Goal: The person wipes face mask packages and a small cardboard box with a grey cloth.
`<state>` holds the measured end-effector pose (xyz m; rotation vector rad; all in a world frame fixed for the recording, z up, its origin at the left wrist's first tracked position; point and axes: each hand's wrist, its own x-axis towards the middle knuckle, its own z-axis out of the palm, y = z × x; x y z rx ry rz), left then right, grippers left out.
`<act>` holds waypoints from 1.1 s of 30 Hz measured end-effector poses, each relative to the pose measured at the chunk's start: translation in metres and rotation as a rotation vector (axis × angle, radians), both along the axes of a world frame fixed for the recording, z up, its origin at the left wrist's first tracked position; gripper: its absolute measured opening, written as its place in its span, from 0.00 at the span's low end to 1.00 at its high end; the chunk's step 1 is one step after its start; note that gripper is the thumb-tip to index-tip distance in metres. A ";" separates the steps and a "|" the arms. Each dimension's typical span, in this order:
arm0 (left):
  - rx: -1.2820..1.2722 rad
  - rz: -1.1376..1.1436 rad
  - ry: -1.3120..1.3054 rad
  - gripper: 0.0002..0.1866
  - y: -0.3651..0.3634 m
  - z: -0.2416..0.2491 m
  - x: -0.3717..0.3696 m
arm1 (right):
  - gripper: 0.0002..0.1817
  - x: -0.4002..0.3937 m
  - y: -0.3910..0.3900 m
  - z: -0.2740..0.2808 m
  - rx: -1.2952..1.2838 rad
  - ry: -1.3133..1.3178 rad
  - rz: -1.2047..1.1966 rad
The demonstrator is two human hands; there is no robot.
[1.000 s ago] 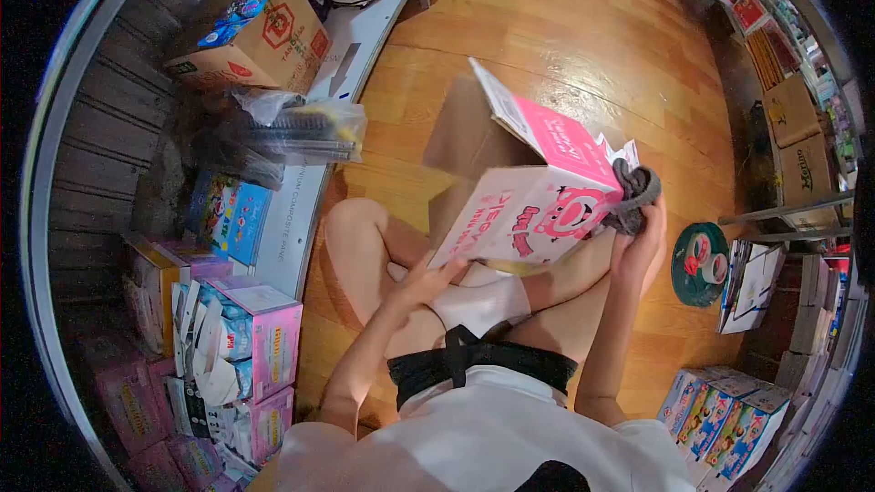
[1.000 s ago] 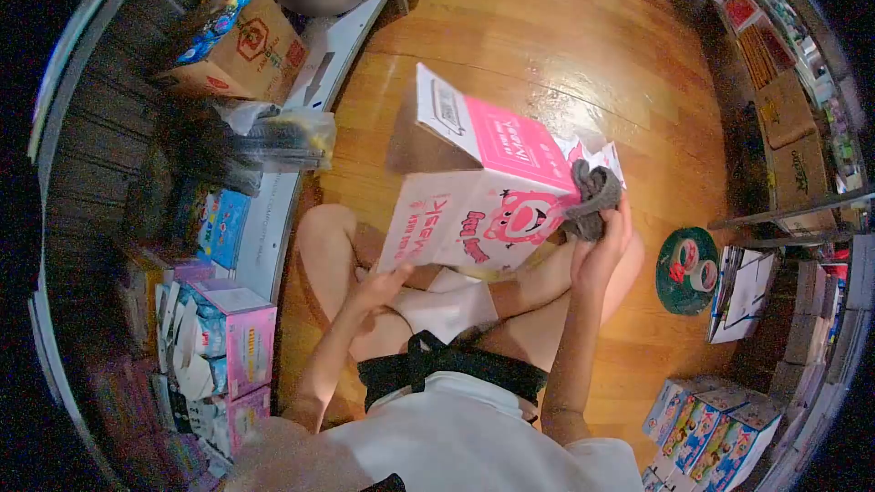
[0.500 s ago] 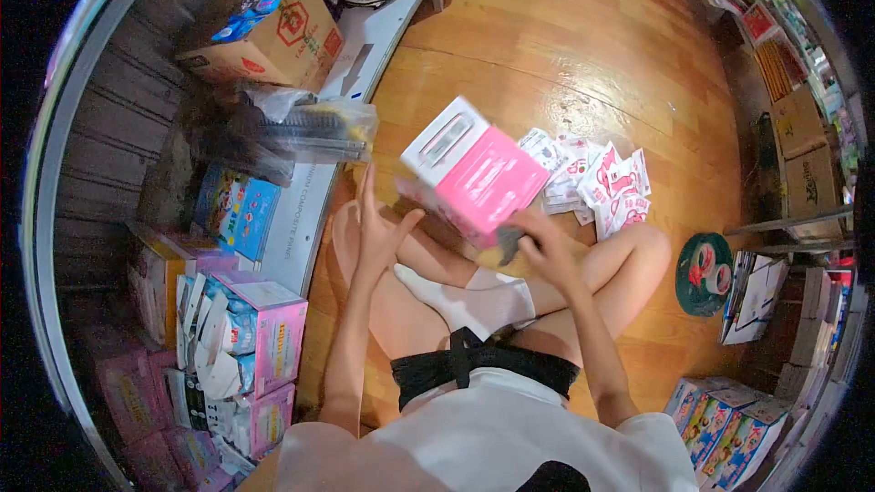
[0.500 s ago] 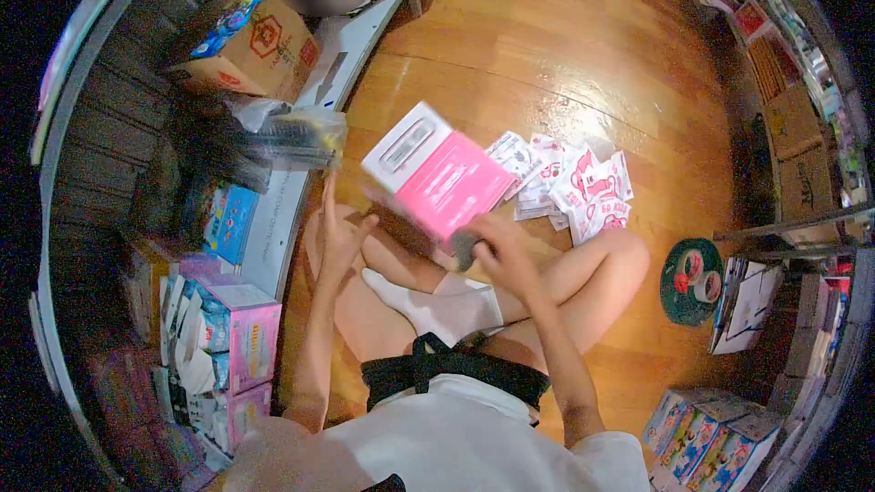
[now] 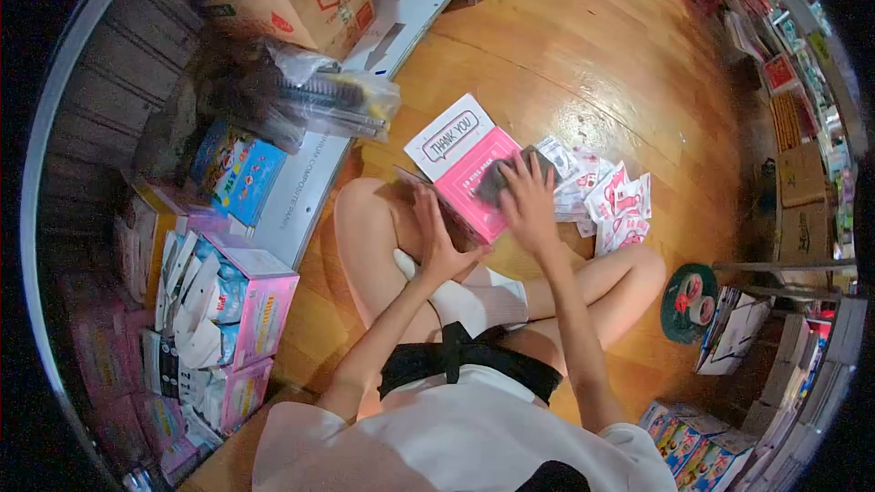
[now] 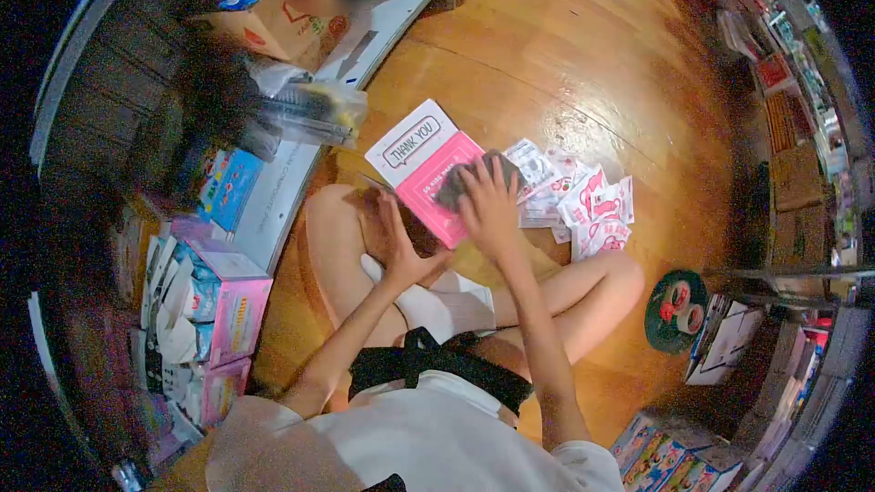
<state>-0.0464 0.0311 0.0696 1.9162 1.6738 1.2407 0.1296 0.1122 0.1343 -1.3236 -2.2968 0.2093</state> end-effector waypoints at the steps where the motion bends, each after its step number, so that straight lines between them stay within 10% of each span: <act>1: -0.007 0.020 -0.036 0.73 0.000 -0.007 0.003 | 0.25 -0.008 -0.008 0.004 -0.005 0.010 0.026; 9: -0.107 -0.004 -0.184 0.72 0.003 -0.029 0.013 | 0.33 -0.007 -0.035 0.017 -0.123 -0.046 0.438; 13: -0.112 -0.018 -0.030 0.67 0.002 -0.005 0.011 | 0.28 0.004 0.008 0.011 -0.035 0.087 -0.054; 18: -0.108 -0.046 0.068 0.63 0.002 -0.006 0.008 | 0.27 -0.023 -0.032 0.014 -0.037 0.002 0.201; 29: -0.034 0.008 -0.054 0.60 0.012 -0.008 0.014 | 0.24 -0.028 0.002 -0.003 -0.010 -0.046 -0.280; 33: -0.065 -0.006 -0.006 0.59 0.003 -0.017 0.012 | 0.27 -0.055 -0.027 0.008 -0.082 -0.061 0.195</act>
